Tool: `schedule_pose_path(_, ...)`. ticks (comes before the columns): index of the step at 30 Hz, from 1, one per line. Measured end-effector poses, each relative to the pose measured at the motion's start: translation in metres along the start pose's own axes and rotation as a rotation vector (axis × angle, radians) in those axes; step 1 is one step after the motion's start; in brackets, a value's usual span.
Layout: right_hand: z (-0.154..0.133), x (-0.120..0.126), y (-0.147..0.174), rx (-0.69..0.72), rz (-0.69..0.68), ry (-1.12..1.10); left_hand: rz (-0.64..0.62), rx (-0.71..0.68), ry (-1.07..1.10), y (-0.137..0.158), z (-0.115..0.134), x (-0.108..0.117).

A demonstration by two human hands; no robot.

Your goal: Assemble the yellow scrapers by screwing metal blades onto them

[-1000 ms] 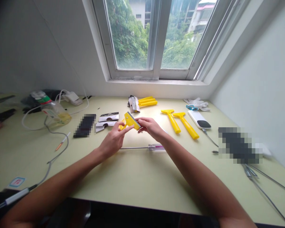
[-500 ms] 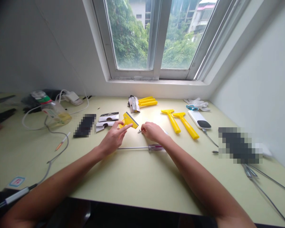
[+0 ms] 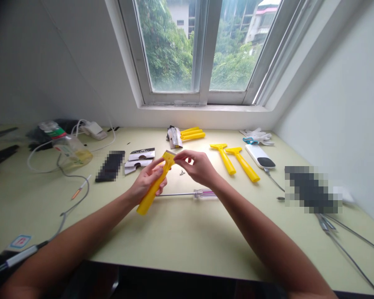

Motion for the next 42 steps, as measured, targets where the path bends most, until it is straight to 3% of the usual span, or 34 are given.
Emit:
schedule_pose_path(4,-0.010,-0.004,0.005,0.068,0.056,-0.050,-0.050,0.055,0.052,0.004,-0.003,-0.006)
schedule_pose_path(9,-0.004,-0.005,0.007,0.038,0.107,-0.079,-0.079,0.078,0.053,0.006,-0.006,-0.009)
schedule_pose_path(27,-0.010,-0.006,0.008,0.035,0.083,-0.061,-0.126,0.115,0.005,0.007,-0.007,-0.008)
schedule_pose_path(35,0.007,-0.010,0.005,-0.090,-0.016,-0.045,-0.108,0.107,-0.022,0.009,-0.008,-0.012)
schedule_pose_path(39,0.004,-0.010,0.003,-0.034,-0.056,-0.025,-0.103,0.117,-0.018,0.011,-0.009,-0.016)
schedule_pose_path(42,-0.002,0.005,-0.004,0.050,-0.025,0.089,-0.044,0.114,0.011,0.006,-0.009,-0.008)
Point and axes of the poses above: each hand's wrist, its own y-axis away from the middle knuckle, its own x-axis out of the back of the hand, z = x × y, the point moved 7 cm from there along -y, towards the middle knuckle, and after that the axes turned 14 degrees about z, right-handed, at the moved point
